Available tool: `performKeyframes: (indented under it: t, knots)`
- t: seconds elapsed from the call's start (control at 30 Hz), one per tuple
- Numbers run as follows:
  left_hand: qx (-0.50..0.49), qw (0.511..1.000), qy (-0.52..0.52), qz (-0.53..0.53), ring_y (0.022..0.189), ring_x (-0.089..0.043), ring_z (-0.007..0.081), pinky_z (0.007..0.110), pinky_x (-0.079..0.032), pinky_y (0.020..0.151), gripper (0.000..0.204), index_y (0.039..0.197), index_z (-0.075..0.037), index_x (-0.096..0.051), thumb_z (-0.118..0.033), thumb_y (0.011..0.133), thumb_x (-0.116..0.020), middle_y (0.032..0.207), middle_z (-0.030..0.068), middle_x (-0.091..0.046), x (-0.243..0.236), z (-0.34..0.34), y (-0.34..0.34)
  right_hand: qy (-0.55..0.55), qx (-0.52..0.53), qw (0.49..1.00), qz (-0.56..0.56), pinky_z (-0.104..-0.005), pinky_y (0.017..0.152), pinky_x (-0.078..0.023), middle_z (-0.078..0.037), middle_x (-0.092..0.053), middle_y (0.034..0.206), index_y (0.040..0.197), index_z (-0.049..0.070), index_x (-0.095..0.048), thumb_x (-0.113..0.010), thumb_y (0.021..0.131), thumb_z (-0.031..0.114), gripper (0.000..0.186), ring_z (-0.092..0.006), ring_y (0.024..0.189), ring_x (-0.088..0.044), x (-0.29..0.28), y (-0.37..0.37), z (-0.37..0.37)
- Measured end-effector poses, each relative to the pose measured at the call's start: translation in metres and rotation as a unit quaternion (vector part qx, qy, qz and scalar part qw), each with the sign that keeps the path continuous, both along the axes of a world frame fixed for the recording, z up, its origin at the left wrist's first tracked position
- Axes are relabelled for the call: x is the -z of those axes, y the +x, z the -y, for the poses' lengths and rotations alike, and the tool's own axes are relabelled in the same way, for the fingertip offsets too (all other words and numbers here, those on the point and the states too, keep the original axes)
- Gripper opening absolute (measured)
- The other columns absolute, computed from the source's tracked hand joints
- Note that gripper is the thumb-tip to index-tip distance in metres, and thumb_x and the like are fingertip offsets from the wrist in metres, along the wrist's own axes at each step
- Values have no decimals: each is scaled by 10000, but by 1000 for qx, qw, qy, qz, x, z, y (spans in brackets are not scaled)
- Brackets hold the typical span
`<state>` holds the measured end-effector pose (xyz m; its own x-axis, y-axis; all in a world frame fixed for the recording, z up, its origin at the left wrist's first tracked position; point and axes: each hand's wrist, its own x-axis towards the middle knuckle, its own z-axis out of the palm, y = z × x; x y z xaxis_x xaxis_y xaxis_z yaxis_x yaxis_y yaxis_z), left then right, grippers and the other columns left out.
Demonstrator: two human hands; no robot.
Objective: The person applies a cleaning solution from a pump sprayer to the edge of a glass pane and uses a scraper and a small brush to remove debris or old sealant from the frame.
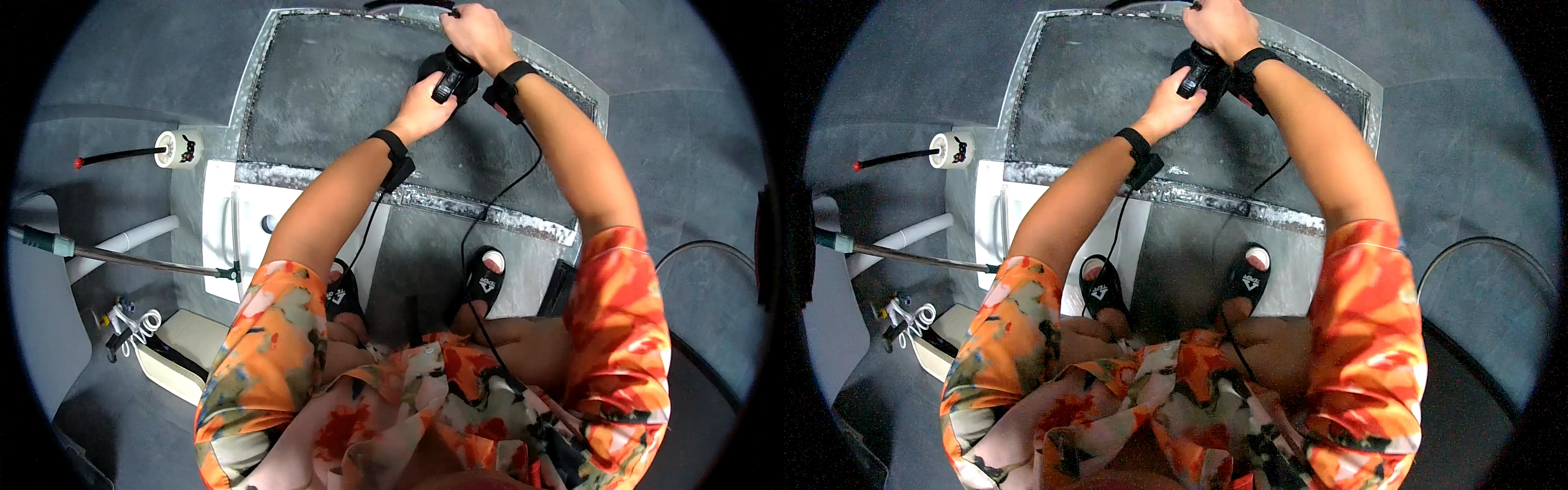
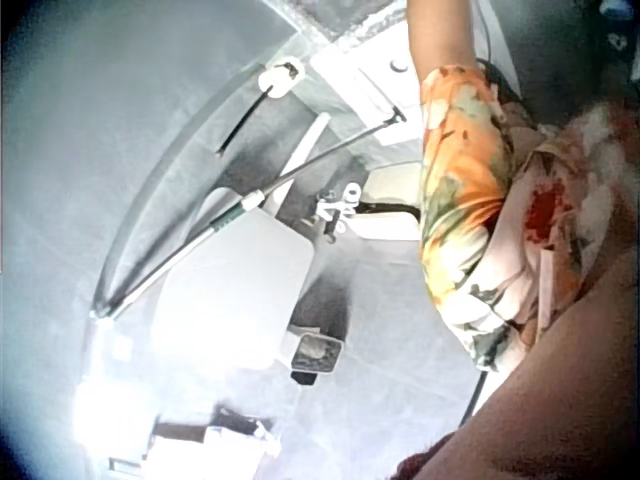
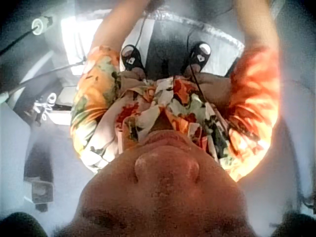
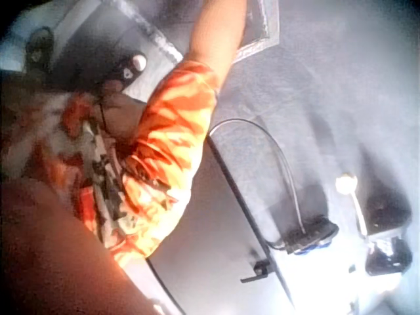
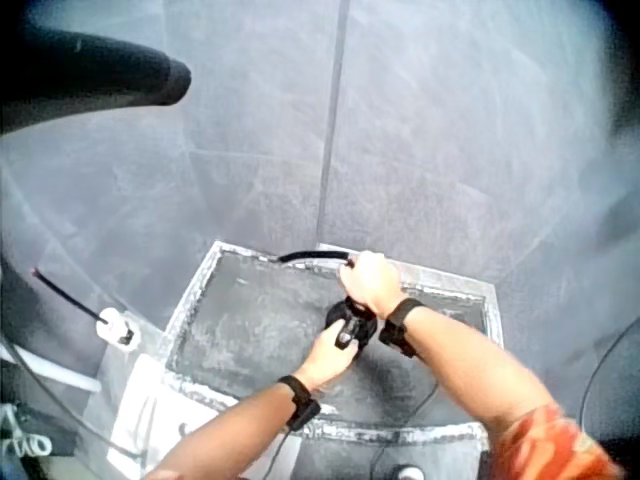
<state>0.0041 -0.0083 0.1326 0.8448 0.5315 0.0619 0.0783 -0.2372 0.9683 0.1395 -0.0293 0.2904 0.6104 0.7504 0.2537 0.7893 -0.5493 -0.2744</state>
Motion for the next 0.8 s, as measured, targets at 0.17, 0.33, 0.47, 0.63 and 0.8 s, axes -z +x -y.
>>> performKeyframes:
  t: [0.17,0.33,0.47,0.63,0.8]
  knots:
    - [15,1000,20,-13,997,-668,410,441,-527,889,412,1190,1,-596,-209,853,-708,1029,245,-697,-1,-5,3,-36,-19,999,5,-543,829,-570,-261,-729,922,935,15,-756,-562,909,337,377,-445,901,-715,-9,-5,2]
    - [-21,999,47,-14,956,-669,234,357,-527,889,417,1222,28,-605,-193,887,-719,1007,146,-705,11,-19,-17,-38,-73,995,57,-512,776,-592,-245,-735,885,904,31,-769,-571,923,405,424,-413,859,-734,-107,-18,-16]
    - [22,999,8,36,790,-629,263,385,-519,760,240,1058,-24,-603,-163,886,-693,868,122,-660,4,1,5,-13,-23,999,33,-489,818,-580,-219,-744,862,956,12,-752,-542,931,380,424,-402,871,-741,-168,-21,0]
    - [12,1000,-4,8,752,-582,148,344,-506,723,189,987,-36,-587,-138,902,-722,822,32,-626,6,-9,-7,14,-46,999,-24,-523,845,-579,-265,-730,904,926,8,-767,-570,891,313,364,-438,899,-725,-54,-7,-8]
    - [30,1000,3,-4,742,-579,147,338,-505,716,187,981,-33,-581,-132,899,-717,825,38,-633,-4,-2,1,38,-14,998,-43,-537,836,-570,-262,-730,910,909,5,-764,-578,912,350,392,-446,904,-717,4,-3,5]
